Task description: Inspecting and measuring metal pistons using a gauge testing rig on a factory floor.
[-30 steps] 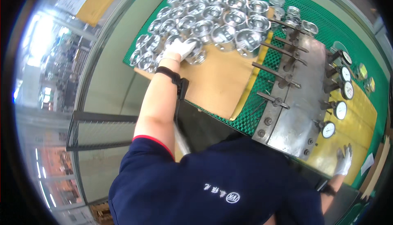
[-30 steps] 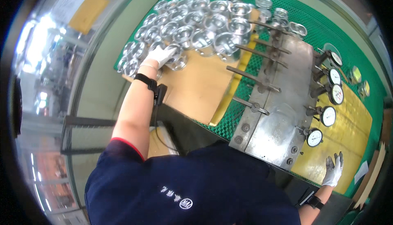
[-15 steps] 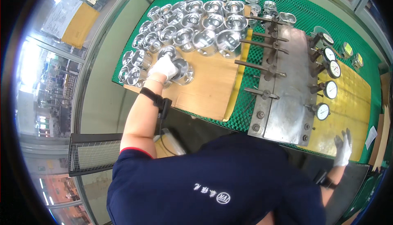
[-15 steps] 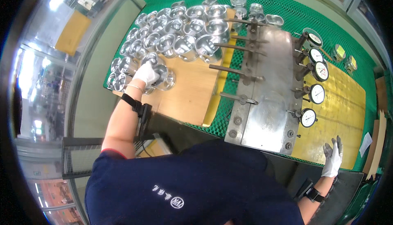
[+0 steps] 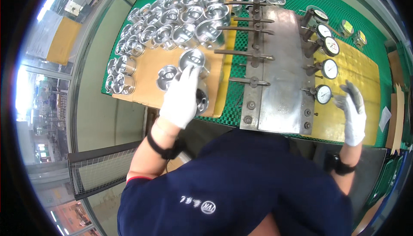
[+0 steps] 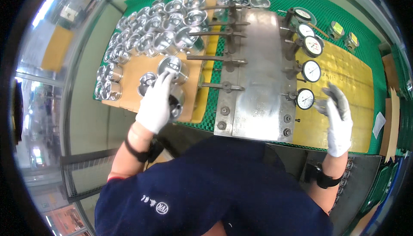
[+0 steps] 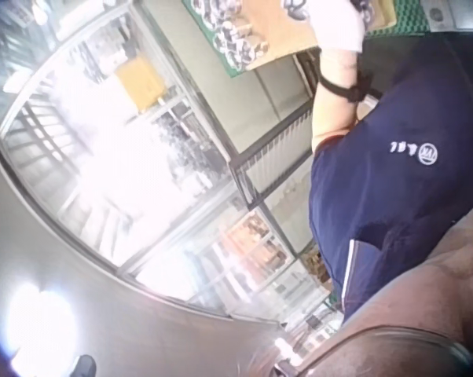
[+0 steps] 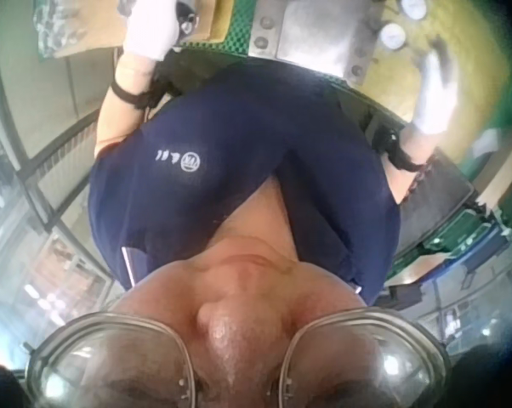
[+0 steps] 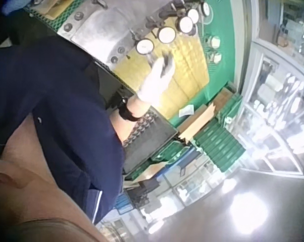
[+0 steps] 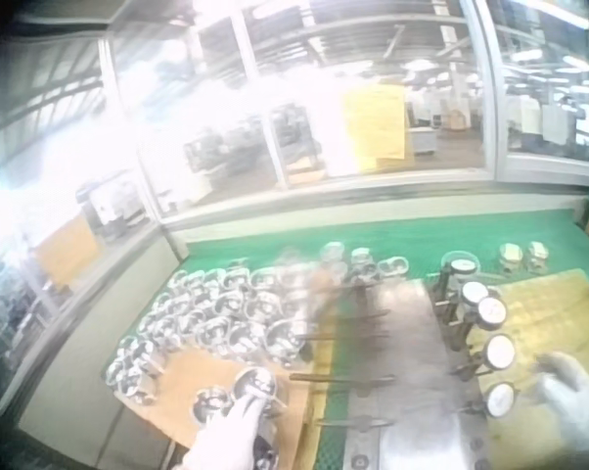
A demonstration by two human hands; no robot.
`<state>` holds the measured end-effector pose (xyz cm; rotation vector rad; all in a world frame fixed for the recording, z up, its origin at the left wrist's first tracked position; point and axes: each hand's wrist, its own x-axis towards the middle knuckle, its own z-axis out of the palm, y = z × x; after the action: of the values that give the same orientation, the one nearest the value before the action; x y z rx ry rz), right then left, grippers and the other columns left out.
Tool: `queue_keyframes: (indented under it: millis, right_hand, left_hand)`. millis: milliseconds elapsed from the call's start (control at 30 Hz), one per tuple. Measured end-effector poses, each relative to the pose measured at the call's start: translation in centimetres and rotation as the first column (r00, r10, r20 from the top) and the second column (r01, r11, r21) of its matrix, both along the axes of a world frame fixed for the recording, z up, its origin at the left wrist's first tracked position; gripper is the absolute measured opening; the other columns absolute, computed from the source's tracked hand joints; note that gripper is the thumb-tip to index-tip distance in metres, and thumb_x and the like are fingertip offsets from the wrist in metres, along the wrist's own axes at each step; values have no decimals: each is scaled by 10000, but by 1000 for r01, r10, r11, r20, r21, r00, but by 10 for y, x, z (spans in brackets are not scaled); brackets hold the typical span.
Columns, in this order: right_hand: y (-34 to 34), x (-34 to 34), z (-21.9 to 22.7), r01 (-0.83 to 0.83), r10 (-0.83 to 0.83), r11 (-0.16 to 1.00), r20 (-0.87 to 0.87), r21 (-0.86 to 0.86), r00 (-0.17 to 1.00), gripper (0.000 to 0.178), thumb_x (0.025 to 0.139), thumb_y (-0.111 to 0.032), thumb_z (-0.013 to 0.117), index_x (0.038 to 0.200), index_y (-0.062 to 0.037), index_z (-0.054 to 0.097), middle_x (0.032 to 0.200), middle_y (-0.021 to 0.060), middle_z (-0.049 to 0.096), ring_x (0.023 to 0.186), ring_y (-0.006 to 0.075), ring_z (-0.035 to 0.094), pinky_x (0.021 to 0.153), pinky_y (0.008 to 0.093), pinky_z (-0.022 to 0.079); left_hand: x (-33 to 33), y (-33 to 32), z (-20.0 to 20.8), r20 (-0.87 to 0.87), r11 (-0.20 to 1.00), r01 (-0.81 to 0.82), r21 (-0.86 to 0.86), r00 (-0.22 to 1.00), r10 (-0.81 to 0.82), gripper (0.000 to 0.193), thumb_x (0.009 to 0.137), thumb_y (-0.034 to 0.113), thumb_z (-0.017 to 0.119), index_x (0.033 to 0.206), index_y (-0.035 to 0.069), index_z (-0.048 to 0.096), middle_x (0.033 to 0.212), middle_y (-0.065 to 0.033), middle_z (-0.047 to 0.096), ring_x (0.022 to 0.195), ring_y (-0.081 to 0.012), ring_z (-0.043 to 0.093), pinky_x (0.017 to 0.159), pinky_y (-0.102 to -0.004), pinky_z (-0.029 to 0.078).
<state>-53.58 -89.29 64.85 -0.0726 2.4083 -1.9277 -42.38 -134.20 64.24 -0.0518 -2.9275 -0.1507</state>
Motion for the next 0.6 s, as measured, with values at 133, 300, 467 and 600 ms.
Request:
queue_keyframes:
  millis: [133, 300, 467, 600]
  right_hand:
    - [-73, 20, 34, -429, 427, 902, 52, 49, 903, 392, 924, -69, 648, 1296, 33, 577, 1144, 124, 693, 953, 165, 701, 896, 310, 546]
    - [-114, 42, 3, -733, 730, 680, -95, -2, 677, 1179, 670, -116, 885, 1575, -1, 138, 1305, 138, 589, 1216, 201, 580, 1038, 357, 475]
    - [-86, 23, 17, -421, 635, 754, -396, 504, 663, 1031, 606, -191, 892, 1499, -64, 392, 1245, 190, 592, 1096, 345, 630, 945, 426, 521]
    - [-97, 17, 15, -303, 637, 598, -211, 742, 742, 841, 681, -320, 840, 1404, -101, 471, 1207, 180, 567, 1032, 369, 626, 804, 452, 547]
  left_hand:
    - [2, 27, 34, -146, 960, 135, 244, 984, -101, 532, 813, -56, 529, 1344, -26, 497, 1256, -251, 594, 1098, -370, 634, 1003, -448, 491]
    - [-22, 120, 44, -137, 322, 232, 918, 947, -291, 584, 773, -107, 592, 1338, 9, 496, 1206, -174, 635, 1124, -281, 640, 983, -382, 506]
    - [-38, 117, 30, 30, 462, 280, 841, 829, -558, 739, 745, 13, 691, 1427, -17, 408, 1260, -243, 590, 1170, -400, 593, 1017, -432, 473]
    - [-45, 135, 13, -37, 591, 427, 685, 830, -557, 866, 712, 102, 759, 1468, -14, 353, 1295, -270, 551, 1181, -454, 550, 1030, -481, 450]
